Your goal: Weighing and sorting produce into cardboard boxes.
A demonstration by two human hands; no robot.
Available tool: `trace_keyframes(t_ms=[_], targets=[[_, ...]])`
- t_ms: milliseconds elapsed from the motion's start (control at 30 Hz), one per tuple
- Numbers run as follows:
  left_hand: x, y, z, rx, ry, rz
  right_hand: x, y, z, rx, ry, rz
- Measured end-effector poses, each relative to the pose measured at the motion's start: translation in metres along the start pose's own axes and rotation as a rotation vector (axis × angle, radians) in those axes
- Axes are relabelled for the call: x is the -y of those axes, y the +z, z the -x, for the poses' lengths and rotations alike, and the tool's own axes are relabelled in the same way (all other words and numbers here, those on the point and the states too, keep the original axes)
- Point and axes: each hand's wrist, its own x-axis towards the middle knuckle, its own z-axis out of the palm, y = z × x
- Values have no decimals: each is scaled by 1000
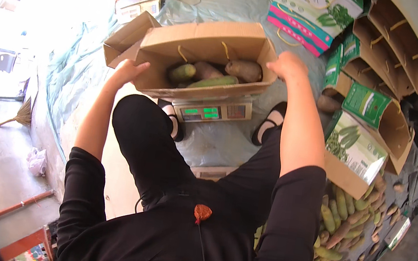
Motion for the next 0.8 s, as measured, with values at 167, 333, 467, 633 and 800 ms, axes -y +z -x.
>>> trace_keyframes(t_ms=[167,333,467,633,800], targets=[[-3,12,-15,-47,-65,-194,6,1,3,-99,9,84],[39,21,-11,-167,-21,-96,35,-4,21,-202,-149,265],[66,28,-6,-224,13,90,49,-3,33,-247,-202,242],[168,34,-10,-307,-131,274,116,2,39,-285,-372,235],[184,-8,89,-339,-245,282,201,14,55,-283,-531,266]])
